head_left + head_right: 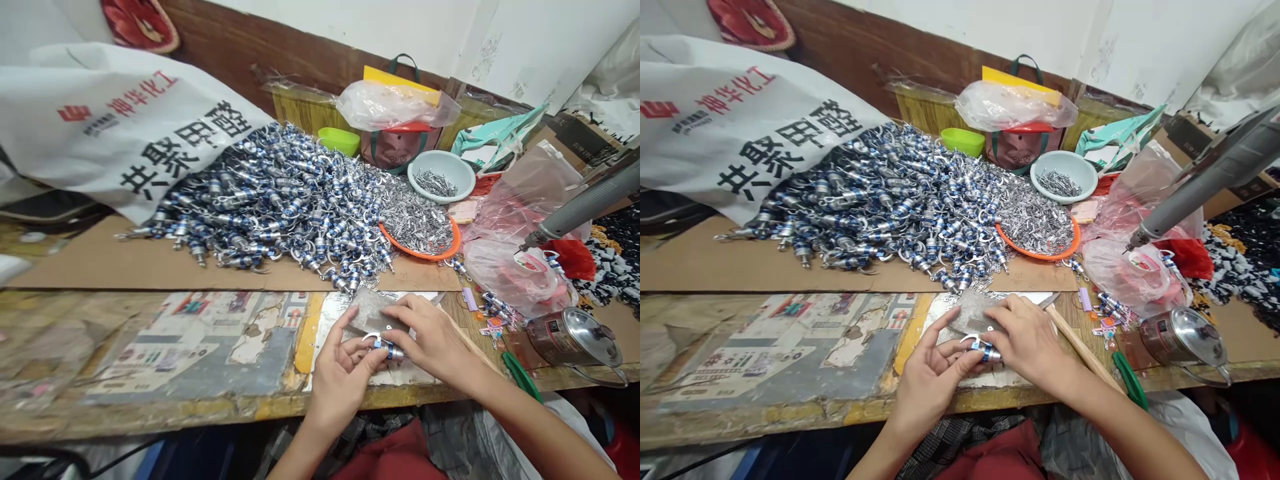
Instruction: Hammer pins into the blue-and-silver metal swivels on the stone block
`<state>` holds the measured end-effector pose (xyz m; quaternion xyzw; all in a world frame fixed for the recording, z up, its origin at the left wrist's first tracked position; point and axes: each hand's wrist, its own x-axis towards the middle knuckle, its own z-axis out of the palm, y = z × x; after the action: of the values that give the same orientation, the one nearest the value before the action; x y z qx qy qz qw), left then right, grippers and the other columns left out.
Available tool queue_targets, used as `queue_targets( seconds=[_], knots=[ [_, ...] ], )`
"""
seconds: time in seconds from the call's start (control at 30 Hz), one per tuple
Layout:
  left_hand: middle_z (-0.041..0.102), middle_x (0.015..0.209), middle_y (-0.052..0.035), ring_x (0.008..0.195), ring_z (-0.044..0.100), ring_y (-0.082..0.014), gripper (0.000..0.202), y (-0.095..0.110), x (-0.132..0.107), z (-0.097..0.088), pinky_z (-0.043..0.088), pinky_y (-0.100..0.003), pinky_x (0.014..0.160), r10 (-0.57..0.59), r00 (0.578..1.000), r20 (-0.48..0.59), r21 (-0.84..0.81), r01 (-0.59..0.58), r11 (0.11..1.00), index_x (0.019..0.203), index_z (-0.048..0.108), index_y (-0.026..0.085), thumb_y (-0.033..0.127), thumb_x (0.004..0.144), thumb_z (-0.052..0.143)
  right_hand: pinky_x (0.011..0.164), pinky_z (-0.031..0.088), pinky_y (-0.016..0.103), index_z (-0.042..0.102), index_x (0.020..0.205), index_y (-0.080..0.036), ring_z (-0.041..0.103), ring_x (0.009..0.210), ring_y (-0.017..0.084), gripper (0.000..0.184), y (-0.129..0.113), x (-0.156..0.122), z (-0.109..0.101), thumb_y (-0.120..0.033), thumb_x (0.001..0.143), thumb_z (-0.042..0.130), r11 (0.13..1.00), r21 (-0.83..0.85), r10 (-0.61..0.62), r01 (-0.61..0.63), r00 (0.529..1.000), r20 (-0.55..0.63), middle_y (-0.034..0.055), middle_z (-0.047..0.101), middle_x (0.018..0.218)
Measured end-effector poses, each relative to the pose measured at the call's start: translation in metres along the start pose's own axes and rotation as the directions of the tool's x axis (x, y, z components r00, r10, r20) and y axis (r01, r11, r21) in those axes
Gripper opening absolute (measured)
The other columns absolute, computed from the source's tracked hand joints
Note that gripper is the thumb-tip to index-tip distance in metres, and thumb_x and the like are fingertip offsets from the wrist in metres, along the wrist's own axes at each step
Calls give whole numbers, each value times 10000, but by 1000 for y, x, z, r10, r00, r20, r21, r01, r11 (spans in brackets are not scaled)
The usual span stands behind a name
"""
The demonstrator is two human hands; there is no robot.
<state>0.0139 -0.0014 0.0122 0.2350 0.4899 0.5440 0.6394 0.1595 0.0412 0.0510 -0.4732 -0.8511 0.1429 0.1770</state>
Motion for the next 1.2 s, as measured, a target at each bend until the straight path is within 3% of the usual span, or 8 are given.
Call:
queue_targets(
  seconds=[0.13, 0.27, 0.33, 0.47, 0.6, 0.9, 1.07, 1.2],
  knots=[
    [616, 662, 23, 612, 633, -144, 875, -1, 1, -1, 579, -312, 627, -26, 999, 19, 4, 26, 1000, 1317, 344, 151, 229, 559, 775, 737, 474, 315, 580, 1109, -177, 573, 875, 196, 318, 15, 3, -1, -306, 819, 582, 995, -11, 97, -98, 994, -47, 77, 591, 946],
    [603, 659, 31, 591, 622, -133, 867, -2, 2, -2, 578, -306, 615, -25, 1000, 9, 7, 25, 1000, 1308, 351, 146, 224, 556, 776, 588, 443, 233, 678, 819, -186, 594, 645, 136, 161, 34, 7, -3, -293, 838, 559, 988, 70, 136, -135, 991, -13, 18, 639, 705],
    [607, 654, 30, 589, 625, -137, 874, -3, 2, -2, 579, -306, 608, -27, 1000, 1, 13, 27, 1000, 1305, 356, 151, 229, 546, 782, 586, 443, 229, 673, 745, -180, 594, 625, 131, 144, 34, 6, -4, -239, 827, 571, 993, 67, 101, -95, 989, -103, 16, 646, 673],
    [620, 643, 27, 595, 633, -141, 849, -3, 1, 0, 575, -295, 610, -9, 1000, -21, 8, 10, 1000, 1302, 373, 163, 241, 557, 774, 637, 475, 225, 653, 887, -174, 604, 707, 128, 170, 16, -2, -3, -128, 850, 494, 987, 73, -118, 142, 956, -269, 42, 657, 785],
    [625, 640, 28, 631, 646, -151, 846, -4, 1, -1, 571, -290, 634, -5, 999, -37, 5, 6, 1000, 1297, 394, 176, 260, 548, 778, 621, 479, 231, 617, 965, -172, 578, 742, 136, 324, -1, -12, 2, -33, 849, 348, 957, -14, -286, 288, 944, -165, 64, 615, 832],
    [679, 673, -12, 667, 663, -165, 894, 1, 3, -4, 565, -261, 621, -21, 1000, 18, 24, 20, 1000, 1318, 347, 133, 253, 547, 782, 532, 369, 263, 598, 831, -149, 471, 608, 154, 243, -14, -10, 5, -101, 879, 364, 886, -311, -368, 345, 930, -18, 55, 556, 701],
    [673, 668, 0, 660, 664, -156, 867, -4, 2, -6, 570, -254, 621, -7, 1000, 13, 23, 6, 1000, 1311, 358, 156, 244, 560, 783, 561, 378, 270, 595, 958, -126, 473, 657, 166, 208, -15, -19, -4, -79, 849, 424, 905, -277, -315, 323, 946, 76, 64, 562, 748],
    [672, 680, -6, 662, 669, -173, 840, -5, 1, -4, 582, -299, 636, 11, 1000, 0, 1, -11, 1000, 1305, 368, 162, 258, 576, 775, 627, 404, 240, 568, 1111, -227, 491, 737, 145, 380, -2, -27, -3, -22, 826, 423, 955, -133, -258, 267, 963, 77, 47, 558, 859]
  ],
)
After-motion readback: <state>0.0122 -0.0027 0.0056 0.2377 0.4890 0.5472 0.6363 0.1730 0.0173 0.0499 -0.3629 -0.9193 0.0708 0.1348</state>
